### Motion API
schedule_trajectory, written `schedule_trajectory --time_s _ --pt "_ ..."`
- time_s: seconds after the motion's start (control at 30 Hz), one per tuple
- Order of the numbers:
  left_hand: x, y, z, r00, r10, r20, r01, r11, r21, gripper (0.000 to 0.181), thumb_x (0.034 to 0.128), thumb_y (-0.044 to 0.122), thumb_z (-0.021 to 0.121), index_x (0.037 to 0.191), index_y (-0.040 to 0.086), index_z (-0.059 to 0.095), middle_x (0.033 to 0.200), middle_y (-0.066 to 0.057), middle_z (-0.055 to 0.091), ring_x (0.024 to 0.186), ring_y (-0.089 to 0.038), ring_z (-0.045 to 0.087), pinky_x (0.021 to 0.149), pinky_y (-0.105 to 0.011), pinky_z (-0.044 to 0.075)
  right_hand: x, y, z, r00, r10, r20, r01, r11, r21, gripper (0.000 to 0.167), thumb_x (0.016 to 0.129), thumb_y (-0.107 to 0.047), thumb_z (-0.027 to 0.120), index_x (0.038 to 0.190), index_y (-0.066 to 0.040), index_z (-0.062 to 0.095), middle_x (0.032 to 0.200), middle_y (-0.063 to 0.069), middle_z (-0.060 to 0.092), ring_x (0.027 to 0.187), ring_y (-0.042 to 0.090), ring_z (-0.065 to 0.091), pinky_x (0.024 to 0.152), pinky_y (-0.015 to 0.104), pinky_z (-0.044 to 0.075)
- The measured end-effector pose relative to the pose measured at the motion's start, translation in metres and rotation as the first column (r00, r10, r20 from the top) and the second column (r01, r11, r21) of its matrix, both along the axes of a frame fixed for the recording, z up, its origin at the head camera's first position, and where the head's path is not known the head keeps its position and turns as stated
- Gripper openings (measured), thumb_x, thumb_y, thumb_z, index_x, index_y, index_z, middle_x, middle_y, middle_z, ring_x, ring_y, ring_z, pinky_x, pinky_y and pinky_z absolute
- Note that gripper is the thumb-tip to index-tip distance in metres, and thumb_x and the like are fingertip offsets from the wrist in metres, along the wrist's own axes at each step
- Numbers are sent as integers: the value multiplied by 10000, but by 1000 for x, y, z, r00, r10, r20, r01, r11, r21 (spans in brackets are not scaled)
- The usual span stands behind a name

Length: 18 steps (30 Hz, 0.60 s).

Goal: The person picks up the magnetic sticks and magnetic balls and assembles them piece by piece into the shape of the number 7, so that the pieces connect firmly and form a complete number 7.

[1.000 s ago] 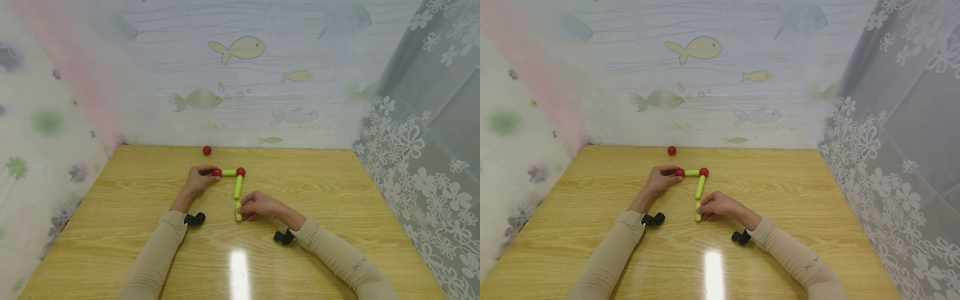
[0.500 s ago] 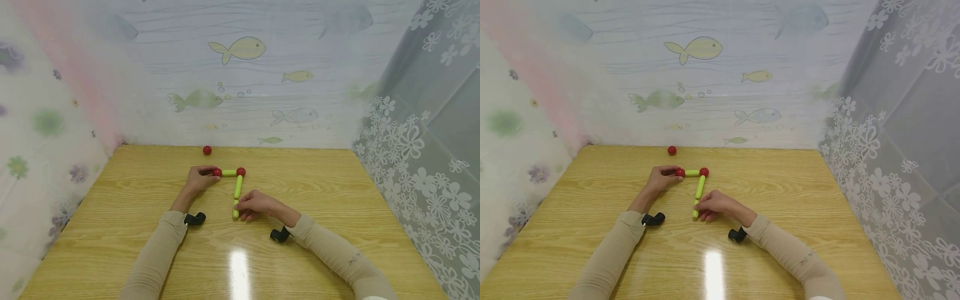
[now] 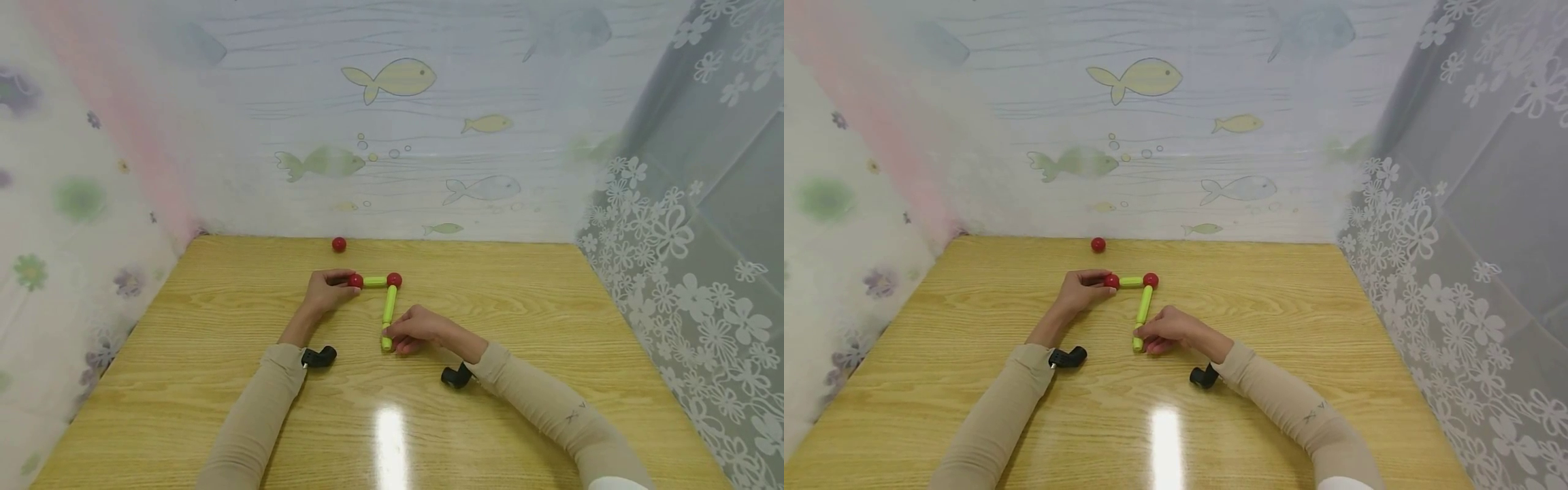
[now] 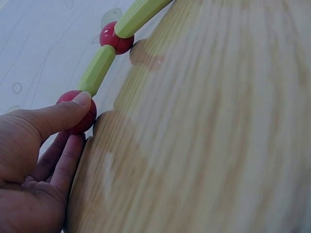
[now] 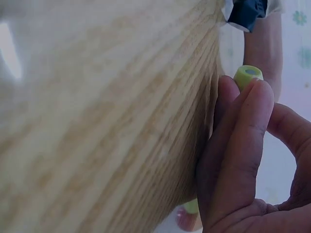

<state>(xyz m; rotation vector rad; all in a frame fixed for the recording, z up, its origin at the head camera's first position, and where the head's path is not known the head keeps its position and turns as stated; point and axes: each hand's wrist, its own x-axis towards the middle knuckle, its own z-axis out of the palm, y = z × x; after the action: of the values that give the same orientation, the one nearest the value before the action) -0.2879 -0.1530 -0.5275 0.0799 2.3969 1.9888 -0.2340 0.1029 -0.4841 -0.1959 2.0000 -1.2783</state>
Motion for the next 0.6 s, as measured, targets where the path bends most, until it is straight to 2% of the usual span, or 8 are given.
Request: schedule_trajectory --time_s 0.3,0.6 --pt "0 0 0 1000 11 1 -11 1000 4 466 828 23 839 1269 -16 694 1275 -234 674 1202 -333 648 956 -284 557 -5 -3 -2 1000 -24 20 24 1000 11 217 957 -200 716 964 13 758 700 33 698 581 64 664 564 178 562" --pt "0 0 1 1000 6 -4 -6 1000 19 459 817 10 842 1252 -27 700 1260 -234 679 1188 -318 656 949 -273 559 -4 -3 2 999 -38 17 38 999 16 216 940 -205 740 874 0 762 682 30 694 575 63 663 568 185 566"
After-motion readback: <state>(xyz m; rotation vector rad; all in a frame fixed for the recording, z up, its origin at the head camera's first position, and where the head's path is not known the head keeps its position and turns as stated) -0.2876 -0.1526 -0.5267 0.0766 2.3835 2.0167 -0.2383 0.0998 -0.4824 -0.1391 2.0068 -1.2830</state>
